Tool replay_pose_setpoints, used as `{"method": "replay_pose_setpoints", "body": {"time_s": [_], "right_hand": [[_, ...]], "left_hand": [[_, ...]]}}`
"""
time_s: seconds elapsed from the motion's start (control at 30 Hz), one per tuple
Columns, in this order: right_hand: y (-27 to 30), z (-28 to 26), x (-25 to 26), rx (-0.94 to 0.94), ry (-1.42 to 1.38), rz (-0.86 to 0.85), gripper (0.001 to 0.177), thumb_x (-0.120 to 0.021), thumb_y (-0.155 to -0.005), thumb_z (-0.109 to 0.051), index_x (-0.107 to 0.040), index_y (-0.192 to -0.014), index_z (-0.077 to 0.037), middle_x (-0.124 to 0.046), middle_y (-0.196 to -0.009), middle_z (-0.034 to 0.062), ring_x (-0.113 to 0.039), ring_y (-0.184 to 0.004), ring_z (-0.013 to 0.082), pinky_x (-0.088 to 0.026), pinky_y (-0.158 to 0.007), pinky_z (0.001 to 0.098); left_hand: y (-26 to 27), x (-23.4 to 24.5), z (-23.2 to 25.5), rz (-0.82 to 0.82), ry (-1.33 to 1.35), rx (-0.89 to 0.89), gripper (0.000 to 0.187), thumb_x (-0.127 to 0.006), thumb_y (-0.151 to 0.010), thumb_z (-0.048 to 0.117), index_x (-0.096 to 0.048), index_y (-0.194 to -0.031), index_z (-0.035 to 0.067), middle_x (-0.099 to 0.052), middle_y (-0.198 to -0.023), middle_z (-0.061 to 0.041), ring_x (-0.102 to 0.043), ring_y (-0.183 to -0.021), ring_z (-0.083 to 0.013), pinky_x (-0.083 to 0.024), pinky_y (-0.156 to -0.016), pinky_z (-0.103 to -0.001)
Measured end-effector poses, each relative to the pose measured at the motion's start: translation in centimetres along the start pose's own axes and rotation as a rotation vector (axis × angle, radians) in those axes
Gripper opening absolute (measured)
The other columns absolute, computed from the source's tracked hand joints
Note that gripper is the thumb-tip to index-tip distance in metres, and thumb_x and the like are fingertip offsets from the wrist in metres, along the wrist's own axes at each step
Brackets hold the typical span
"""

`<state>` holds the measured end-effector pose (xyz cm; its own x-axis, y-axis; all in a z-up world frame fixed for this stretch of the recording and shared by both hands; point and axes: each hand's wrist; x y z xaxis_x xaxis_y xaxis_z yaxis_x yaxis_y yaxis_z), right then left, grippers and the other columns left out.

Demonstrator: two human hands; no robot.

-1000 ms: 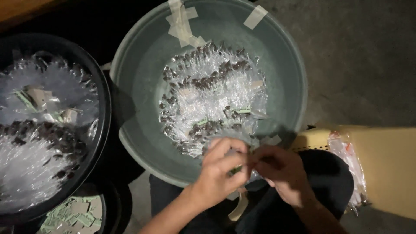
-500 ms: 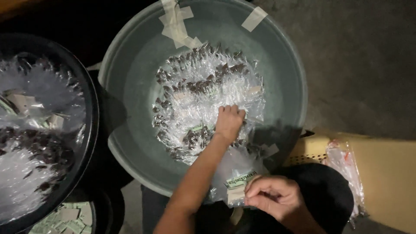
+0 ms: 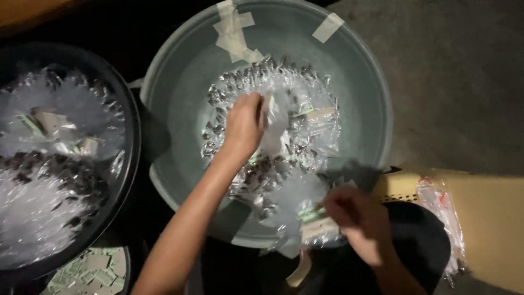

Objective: Sorting small items in plastic bags and filling small packets with a granular substance.

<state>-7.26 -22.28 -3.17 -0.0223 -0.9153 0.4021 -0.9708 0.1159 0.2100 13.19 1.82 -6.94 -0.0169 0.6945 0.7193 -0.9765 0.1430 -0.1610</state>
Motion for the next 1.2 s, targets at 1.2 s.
{"method": "replay_pose_setpoints", "body": {"time_s": [1.2], "right_hand": [[-1.5,-2.8,-1.2,0.328,0.060,-0.037,0.029,-0.086,-0.080,-0.024,-0.082,-0.107,-0.015,-0.082,-0.091,0.0074,-0.078,-0.079,0.0195,-0.058,-0.071,0.0336]], "left_hand": [[13.5,0.9,7.1,-0.278,0.547,-0.346,0.004,-0.066,-0.089,0.010,-0.065,-0.087,0.007,-0.057,-0.066,-0.005,-0.060,-0.064,-0.0284,-0.051,-0.061,-0.039]]}}
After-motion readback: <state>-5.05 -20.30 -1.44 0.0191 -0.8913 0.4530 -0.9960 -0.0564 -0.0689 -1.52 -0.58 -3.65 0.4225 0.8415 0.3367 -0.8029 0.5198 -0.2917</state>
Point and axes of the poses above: each hand's wrist, its own y-axis away from the middle knuckle, its own x-axis out of the back of the hand, z = x × y
